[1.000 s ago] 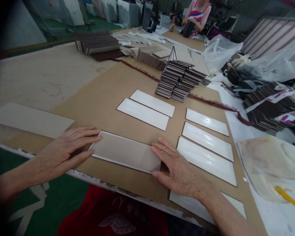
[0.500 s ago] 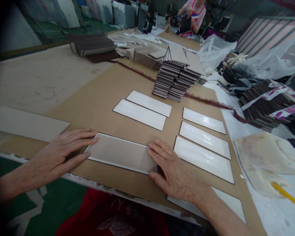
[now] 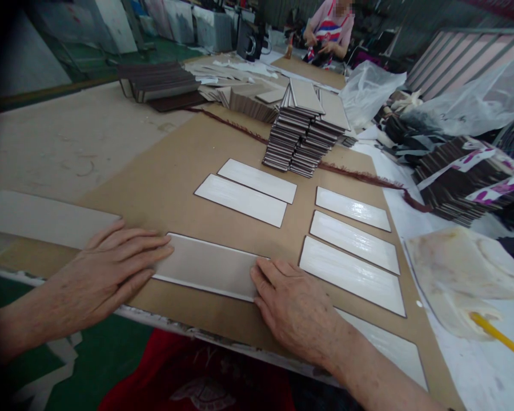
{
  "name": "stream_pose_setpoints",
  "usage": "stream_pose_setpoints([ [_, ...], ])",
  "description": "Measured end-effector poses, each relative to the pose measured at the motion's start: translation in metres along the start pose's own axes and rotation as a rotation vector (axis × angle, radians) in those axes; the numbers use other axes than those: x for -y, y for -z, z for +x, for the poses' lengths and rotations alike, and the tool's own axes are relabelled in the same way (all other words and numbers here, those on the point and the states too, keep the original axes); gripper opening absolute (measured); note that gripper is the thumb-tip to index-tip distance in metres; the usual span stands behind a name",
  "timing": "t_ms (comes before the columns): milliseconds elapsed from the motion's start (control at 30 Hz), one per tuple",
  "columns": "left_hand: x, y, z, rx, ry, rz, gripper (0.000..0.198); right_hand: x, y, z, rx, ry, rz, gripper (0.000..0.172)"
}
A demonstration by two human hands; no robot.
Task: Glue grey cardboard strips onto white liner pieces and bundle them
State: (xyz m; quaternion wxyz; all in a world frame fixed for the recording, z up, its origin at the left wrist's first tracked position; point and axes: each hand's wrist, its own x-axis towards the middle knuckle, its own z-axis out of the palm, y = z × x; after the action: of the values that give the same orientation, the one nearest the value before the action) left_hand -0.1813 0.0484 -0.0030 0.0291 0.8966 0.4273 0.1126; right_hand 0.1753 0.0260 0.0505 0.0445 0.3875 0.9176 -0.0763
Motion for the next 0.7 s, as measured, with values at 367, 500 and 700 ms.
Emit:
stream_pose_setpoints([
  [367, -0.019, 0.000, -0.001, -0.031, -0.045, 0.201, 0.047, 0.012, -0.024, -0.014, -0.073, -0.063, -0.130, 0.053],
  [500, -0.012, -0.006, -0.004, -0.055, -0.035, 0.180, 0.046, -0.003, -0.017, -0.031, -0.077, -0.032, -0.119, 0.048],
  [700, -0.002, -0.011, -0.009, -0.052, -0.077, 0.183, 0.050, -0.022, -0.003, -0.036, -0.069, -0.063, -0.028, 0.050],
])
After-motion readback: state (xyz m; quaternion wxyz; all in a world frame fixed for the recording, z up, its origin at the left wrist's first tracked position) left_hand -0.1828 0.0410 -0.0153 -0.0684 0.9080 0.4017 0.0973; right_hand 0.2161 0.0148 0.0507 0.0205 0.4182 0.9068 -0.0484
